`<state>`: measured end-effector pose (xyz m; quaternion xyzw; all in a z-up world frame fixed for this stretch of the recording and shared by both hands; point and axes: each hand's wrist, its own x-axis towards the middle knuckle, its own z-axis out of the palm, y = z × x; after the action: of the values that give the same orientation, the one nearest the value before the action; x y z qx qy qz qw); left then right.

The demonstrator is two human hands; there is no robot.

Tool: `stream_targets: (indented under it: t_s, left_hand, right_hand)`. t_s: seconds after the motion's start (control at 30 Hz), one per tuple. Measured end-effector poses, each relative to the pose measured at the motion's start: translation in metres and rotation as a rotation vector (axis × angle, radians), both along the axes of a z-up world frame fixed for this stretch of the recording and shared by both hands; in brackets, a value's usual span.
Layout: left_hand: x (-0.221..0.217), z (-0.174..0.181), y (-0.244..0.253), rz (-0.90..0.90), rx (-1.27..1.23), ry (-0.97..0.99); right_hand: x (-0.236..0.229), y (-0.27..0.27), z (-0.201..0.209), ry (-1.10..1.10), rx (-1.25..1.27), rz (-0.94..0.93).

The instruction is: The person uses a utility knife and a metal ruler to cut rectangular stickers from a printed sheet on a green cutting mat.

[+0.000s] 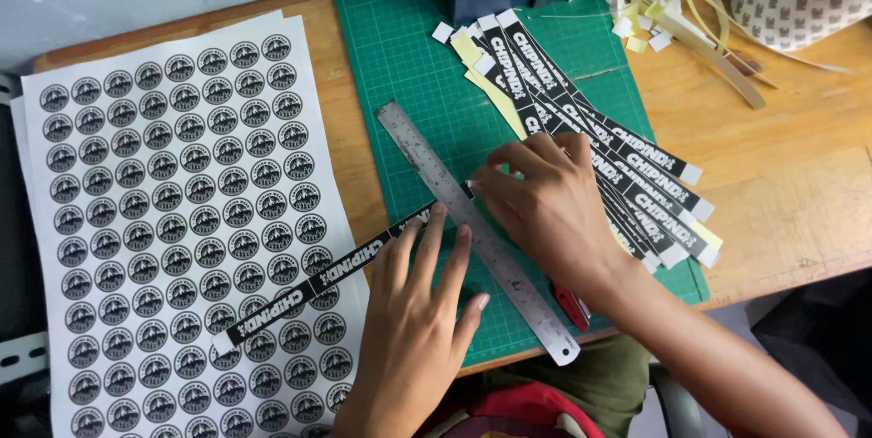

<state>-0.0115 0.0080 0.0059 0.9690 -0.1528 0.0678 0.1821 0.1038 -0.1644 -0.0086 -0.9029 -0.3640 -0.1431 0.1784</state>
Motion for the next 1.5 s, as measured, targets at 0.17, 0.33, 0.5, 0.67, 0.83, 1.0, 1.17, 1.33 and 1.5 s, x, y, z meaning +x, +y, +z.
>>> stream_targets:
  t_s: [0.17,0.33,0.5,0.67,0.83,1.0,1.17,1.33,1.5]
  left_hand:
    - [-0.002,-0.001,-0.001,0.005,0.017,-0.016]
    - [-0.003,-0.006,-0.001,-0.005,0.029,0.007]
    - [-0.002,-0.003,-0.008,0.000,0.077,0.020]
    - [0.004,-0.007,-0.015,0.003,0.126,0.006]
    - [0.016,-0.001,-0.018,-0.042,0.106,0.010]
    - [0.020,0.019,-0.007,-0.110,-0.139,0.115]
    - [0.023,0.027,0.029,-0.106,-0.028,-0.002]
    - [0.029,0.021,0.055,-0.211,0.162,-0.045]
    - [0.040,0.004,0.078,-0.290,0.244,0.024]
  right_hand:
    - [0.018,-0.016,0.011,0.052,0.091,-0.104]
    - [0.057,-0.059,0.021,0.011,0.193,-0.186]
    - [0.104,-0.118,-0.003,-0.141,0.152,-0.374]
    - [0.036,-0.096,0.032,0.046,0.268,-0.351]
    - [-0.050,-0.051,0.033,0.397,0.298,-0.138]
    - [-0.077,-0.031,0.021,0.162,-0.079,-0.181]
    - [-0.075,-0.014,0.013,0.106,-0.207,-0.216]
    - [-0.068,-0.001,0.010,0.097,-0.361,-0.193]
    - [-0.061,-0.002,0.006,0.224,-0.340,-0.325]
